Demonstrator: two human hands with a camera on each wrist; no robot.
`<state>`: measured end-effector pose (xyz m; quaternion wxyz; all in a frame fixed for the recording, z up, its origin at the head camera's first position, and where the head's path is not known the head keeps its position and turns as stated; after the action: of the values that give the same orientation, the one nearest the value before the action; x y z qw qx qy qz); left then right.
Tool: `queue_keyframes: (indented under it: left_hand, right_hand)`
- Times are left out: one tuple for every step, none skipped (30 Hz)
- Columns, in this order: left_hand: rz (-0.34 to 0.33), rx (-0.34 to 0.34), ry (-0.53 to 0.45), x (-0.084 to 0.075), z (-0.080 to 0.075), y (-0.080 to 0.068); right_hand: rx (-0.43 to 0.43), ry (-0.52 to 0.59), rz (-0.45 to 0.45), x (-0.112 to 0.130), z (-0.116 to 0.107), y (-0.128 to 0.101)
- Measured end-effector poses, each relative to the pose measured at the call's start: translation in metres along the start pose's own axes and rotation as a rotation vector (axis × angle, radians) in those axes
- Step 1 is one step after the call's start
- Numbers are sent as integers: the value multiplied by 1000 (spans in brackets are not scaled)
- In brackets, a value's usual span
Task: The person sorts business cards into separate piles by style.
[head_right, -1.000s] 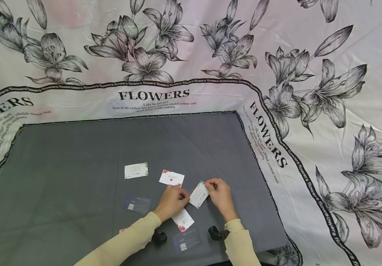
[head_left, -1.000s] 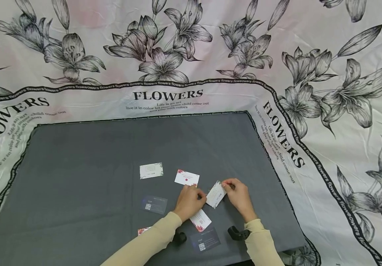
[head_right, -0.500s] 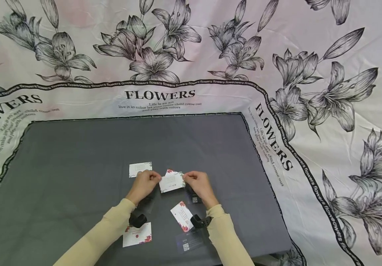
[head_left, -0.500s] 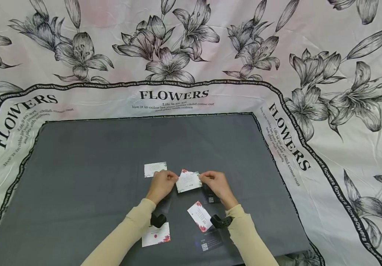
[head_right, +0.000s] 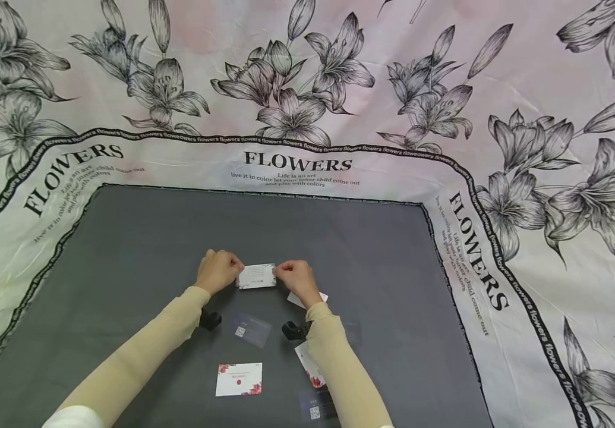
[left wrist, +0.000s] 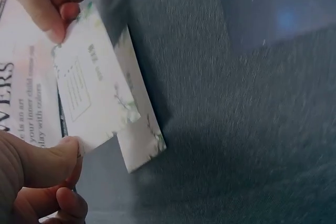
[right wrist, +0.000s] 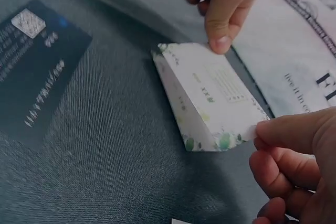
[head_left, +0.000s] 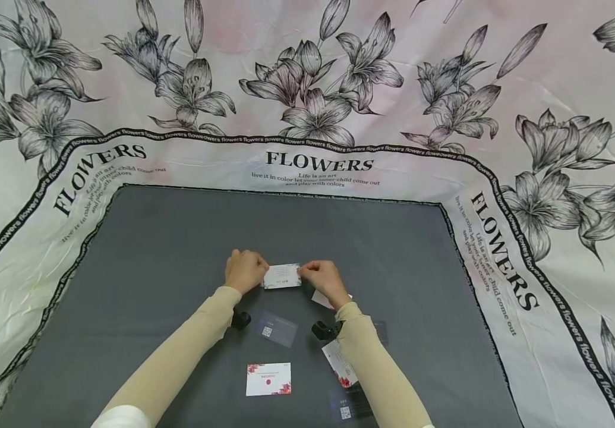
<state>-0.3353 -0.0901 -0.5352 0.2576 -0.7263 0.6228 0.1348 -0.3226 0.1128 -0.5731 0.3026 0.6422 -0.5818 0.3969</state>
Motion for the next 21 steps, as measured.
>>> queue_keyframes:
  left_hand:
    - [3, -6, 18, 0, 1, 3]
    - [1, -3, 27, 0, 2, 5]
    - [-4, -3, 36, 0, 3, 8]
    - [-9, -4, 41, 1, 4, 10]
    - [-13, -7, 45, 2, 5, 12]
    - [-17, -7, 44, 2, 6, 14]
    - [-19, -12, 43, 3, 7, 15]
    - [-19, -16, 42, 5, 8, 16]
    - [-18, -20, 41, 6, 9, 17]
    - [-18, -21, 39, 7, 10, 18]
    - [-18, -23, 37, 8, 11, 18]
    - [-18, -26, 37, 9, 12, 18]
    - [-18, -29, 38, 10, 13, 18]
    - [-18, -29, 37, 11, 13, 18]
    - [-16, -29, 36, 11, 14, 19]
    - [-10, -31, 37, 12, 14, 19]
    - [-5, -35, 39, 12, 14, 19]
    - [2, -37, 40, 13, 15, 19]
    - [7, -41, 40, 13, 16, 20]
    - [11, -46, 40, 14, 17, 20]
    - [12, -51, 38, 15, 18, 21]
  right_hand:
    - [5, -5, 8, -2, 1, 1]
    - [11, -10, 15, -4, 3, 2]
    - [18, -18, 18, -5, 4, 4]
    - [26, -23, 22, -6, 6, 6]
    - [31, -25, 24, -7, 7, 7]
    - [32, -30, 25, -8, 7, 8]
    - [33, -35, 24, -8, 8, 9]
    - [33, -43, 24, -8, 9, 10]
    - [32, -51, 26, -8, 10, 11]
    - [33, -59, 28, -8, 10, 12]
    - [35, -71, 27, -8, 11, 12]
    - [37, -88, 25, -8, 11, 13]
    - [40, -107, 22, -7, 12, 13]
    - [45, -123, 20, -6, 13, 13]
    - [47, -143, 18, -6, 14, 14]
    - [48, -159, 16, -5, 15, 14]
    - [49, -179, 14, -4, 16, 14]
    - [49, -194, 15, -4, 16, 14]
    - [50, -206, 13, -3, 16, 14]
    - [51, -216, 13, -3, 17, 15]
    - [50, -226, 15, -3, 17, 15]
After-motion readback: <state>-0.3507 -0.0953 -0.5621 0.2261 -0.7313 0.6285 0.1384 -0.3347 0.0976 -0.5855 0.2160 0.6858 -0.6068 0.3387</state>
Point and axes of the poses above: each hand's wrist, its own y-axis towards the middle knuckle, its own z-axis out of the palm, x = y × z, the point moved 10 cm from there along y, towards the middle knuckle, and after that the axes turned 15 degrees about -z, right-handed, at the moved point
